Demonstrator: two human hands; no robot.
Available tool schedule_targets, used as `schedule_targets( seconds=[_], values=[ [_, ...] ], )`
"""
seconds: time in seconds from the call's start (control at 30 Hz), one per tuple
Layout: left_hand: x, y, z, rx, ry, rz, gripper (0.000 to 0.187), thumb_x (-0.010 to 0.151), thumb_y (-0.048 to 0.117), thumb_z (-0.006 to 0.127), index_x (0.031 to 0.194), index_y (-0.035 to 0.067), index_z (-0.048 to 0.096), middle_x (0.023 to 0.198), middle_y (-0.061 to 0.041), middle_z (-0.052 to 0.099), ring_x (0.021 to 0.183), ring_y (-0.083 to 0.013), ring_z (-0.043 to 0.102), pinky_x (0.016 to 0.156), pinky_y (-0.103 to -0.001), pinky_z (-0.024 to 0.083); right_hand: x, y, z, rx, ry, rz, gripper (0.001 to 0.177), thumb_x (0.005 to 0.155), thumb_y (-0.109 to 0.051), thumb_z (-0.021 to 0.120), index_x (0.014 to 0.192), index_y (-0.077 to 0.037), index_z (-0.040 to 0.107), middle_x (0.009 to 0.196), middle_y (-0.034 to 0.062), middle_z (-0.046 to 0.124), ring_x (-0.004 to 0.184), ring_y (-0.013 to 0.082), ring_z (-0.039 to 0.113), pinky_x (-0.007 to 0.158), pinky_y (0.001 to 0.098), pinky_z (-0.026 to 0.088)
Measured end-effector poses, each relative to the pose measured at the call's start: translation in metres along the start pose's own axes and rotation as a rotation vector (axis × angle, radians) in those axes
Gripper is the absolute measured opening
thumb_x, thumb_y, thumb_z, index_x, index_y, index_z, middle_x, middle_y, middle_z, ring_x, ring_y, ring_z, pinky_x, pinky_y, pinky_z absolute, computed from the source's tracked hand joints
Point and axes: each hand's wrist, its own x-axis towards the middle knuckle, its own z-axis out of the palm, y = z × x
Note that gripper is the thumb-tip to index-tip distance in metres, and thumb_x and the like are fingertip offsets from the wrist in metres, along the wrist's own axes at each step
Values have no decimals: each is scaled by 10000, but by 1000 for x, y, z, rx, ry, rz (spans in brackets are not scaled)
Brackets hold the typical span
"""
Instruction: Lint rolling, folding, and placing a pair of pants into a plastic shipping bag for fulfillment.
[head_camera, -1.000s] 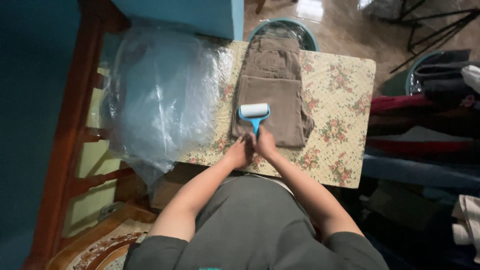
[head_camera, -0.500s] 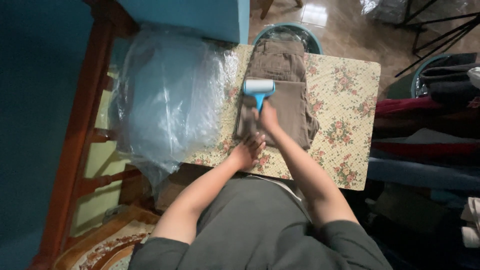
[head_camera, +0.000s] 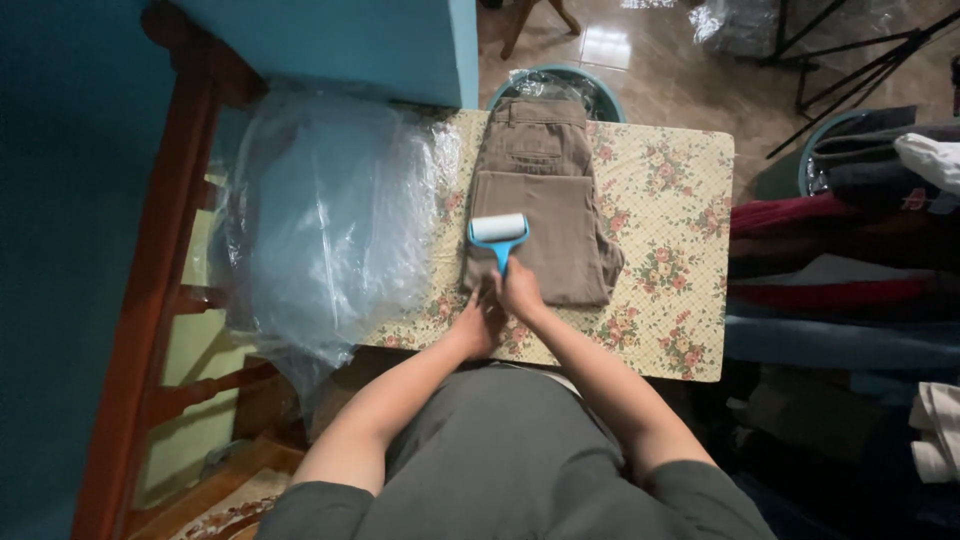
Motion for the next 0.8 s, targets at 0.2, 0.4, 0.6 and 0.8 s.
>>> schedule_targets(
  seconds=[0.2, 0.4, 0.6, 0.8],
  values=[
    [13, 1, 20, 14, -160, -24, 690, 1033, 499, 456, 1614, 164, 298, 1752, -51, 23, 1592, -380, 53, 1269, -633, 74, 99, 30, 14, -25, 95, 53, 341, 910, -372, 743, 1064, -83, 648, 901, 185, 731, 919, 434, 747, 753, 534, 604],
    [-3, 3, 23, 30, 124, 19, 552, 977, 324, 555, 1496, 137, 531, 1527, -90, 535, 1516, -431, 286, 1226, -690, 162, 86, 35, -46, 63, 165, -65, 396, 919, -332, 761, 1158, -33, 660, 962, 212, 710, 971, 452, 714, 825, 541, 574],
    [35, -14, 92, -28, 370, 48, 575, 945, 175, 515, 1514, 109, 473, 1620, -137, 409, 1458, -407, 407, 1117, -620, 377, 20, 93, -130, 59, 412, 150, 490, 934, -150, 764, 1309, 114, 590, 1099, 381, 644, 1101, 573, 614, 955, 655, 481],
    [30, -28, 61, -42, 351, -86, 708, 889, 370, 702, 1513, 98, 504, 1605, -230, 395, 1492, -438, 346, 1161, -566, 322, -24, 261, -135, -148, 494, 440, 379, 964, -293, 773, 1244, -65, 657, 1069, 168, 640, 1048, 406, 661, 894, 513, 557]
  ],
)
